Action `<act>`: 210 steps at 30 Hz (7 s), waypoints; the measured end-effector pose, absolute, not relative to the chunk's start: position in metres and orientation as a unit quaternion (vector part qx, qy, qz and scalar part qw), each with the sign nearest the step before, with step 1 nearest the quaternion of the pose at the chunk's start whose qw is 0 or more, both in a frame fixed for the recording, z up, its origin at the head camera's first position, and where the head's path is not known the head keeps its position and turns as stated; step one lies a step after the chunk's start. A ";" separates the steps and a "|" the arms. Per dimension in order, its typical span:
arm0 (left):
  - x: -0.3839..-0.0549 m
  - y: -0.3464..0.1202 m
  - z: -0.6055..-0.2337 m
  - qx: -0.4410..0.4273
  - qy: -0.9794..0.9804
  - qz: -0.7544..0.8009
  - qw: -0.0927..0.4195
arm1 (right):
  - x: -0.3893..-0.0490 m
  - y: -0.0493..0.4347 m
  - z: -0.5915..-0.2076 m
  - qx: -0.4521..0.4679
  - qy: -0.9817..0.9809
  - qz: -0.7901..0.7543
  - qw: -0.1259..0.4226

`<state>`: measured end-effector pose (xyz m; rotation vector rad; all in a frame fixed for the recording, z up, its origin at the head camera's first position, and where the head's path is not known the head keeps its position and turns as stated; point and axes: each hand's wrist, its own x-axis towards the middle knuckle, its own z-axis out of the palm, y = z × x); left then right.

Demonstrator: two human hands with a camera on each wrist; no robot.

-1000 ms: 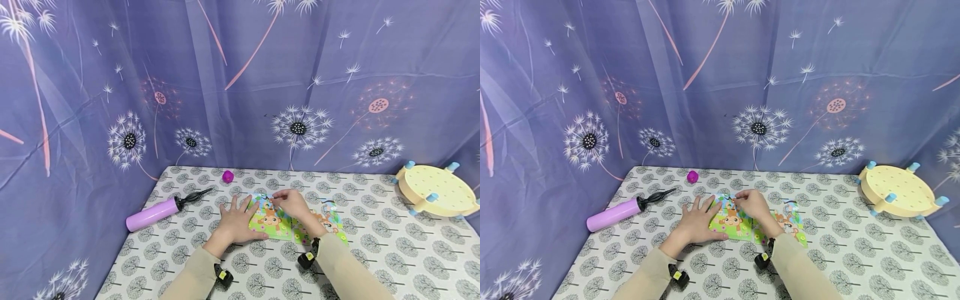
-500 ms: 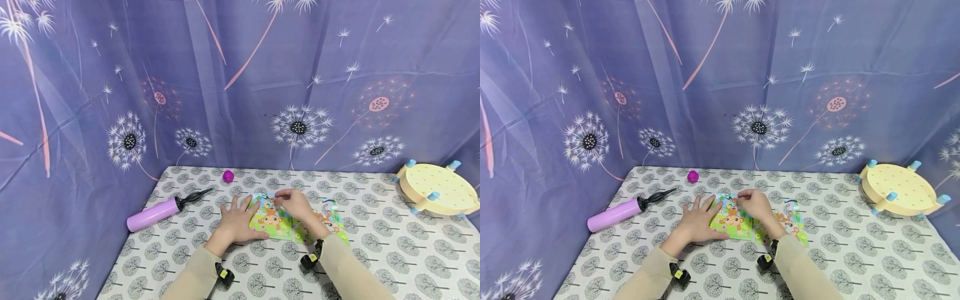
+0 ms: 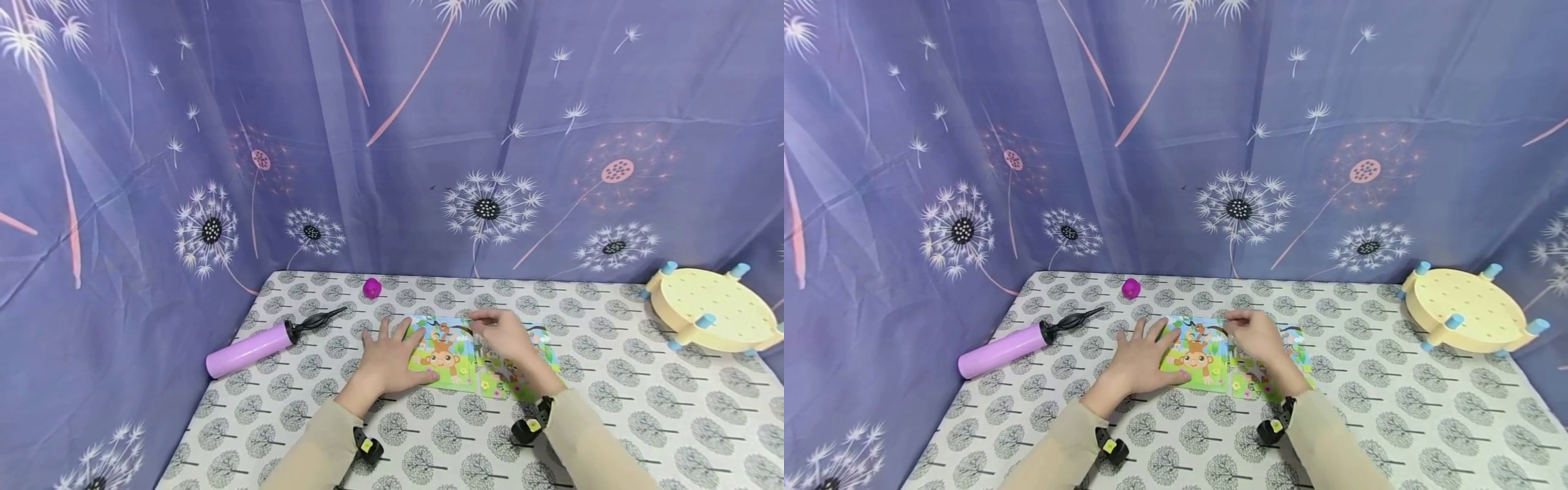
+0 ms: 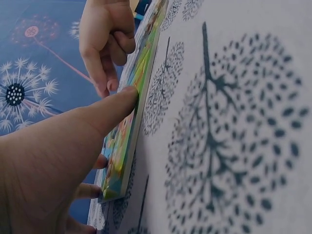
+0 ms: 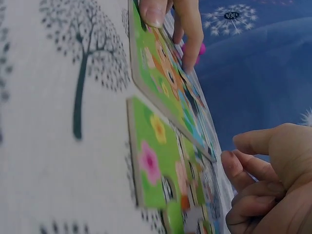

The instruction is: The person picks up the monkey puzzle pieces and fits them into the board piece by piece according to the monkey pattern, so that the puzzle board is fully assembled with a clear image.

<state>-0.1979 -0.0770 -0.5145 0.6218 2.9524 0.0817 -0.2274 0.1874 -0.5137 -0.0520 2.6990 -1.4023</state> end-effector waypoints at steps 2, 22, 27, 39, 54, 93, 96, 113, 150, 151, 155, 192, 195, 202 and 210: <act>-0.198 -0.076 -0.514 0.205 0.976 0.027 0.061 | -0.227 0.193 -0.514 -0.015 0.882 -0.468 0.049; -0.201 -0.073 -0.515 0.205 0.977 0.021 0.053 | -0.219 0.247 -0.508 0.013 0.887 -0.460 0.027; -0.201 -0.073 -0.515 0.205 0.977 0.023 0.056 | -0.215 0.263 -0.504 0.020 0.896 -0.443 0.017; -0.202 -0.071 -0.516 0.226 0.972 0.021 0.061 | -0.209 0.299 -0.508 0.057 0.901 -0.429 0.024; -0.195 -0.055 -0.522 0.268 0.963 -0.004 0.038 | -0.201 0.307 -0.512 0.040 0.926 -0.373 0.041; -0.194 -0.043 -0.519 0.296 0.955 -0.005 0.031 | -0.203 0.313 -0.516 -0.007 0.919 -0.393 -0.016; -0.193 -0.042 -0.518 0.291 0.956 -0.001 0.037 | -0.200 0.315 -0.516 -0.010 0.922 -0.385 -0.037; -0.192 -0.042 -0.516 0.289 0.957 0.002 0.041 | -0.203 0.311 -0.512 0.007 0.910 -0.410 -0.053; -0.194 -0.047 -0.516 0.295 0.954 0.014 0.050 | -0.227 0.209 -0.514 -0.072 0.883 -0.464 0.024; -0.194 -0.047 -0.516 0.295 0.954 0.014 0.049 | -0.227 0.207 -0.514 -0.074 0.882 -0.465 0.027; -0.194 -0.048 -0.517 0.296 0.954 0.016 0.050 | -0.230 0.198 -0.515 -0.076 0.883 -0.462 0.037; -0.196 -0.047 -0.515 0.290 0.955 0.019 0.053 | -0.237 0.177 -0.513 -0.043 0.916 -0.396 0.042; -0.196 -0.046 -0.516 0.290 0.955 0.018 0.050 | -0.238 0.179 -0.515 -0.045 0.913 -0.403 0.038; -0.195 -0.044 -0.517 0.287 0.957 0.008 0.046 | -0.235 0.188 -0.514 -0.046 0.906 -0.420 0.032; -0.192 -0.033 -0.514 0.273 0.962 -0.008 0.034 | -0.225 0.203 -0.516 -0.039 0.894 -0.443 0.043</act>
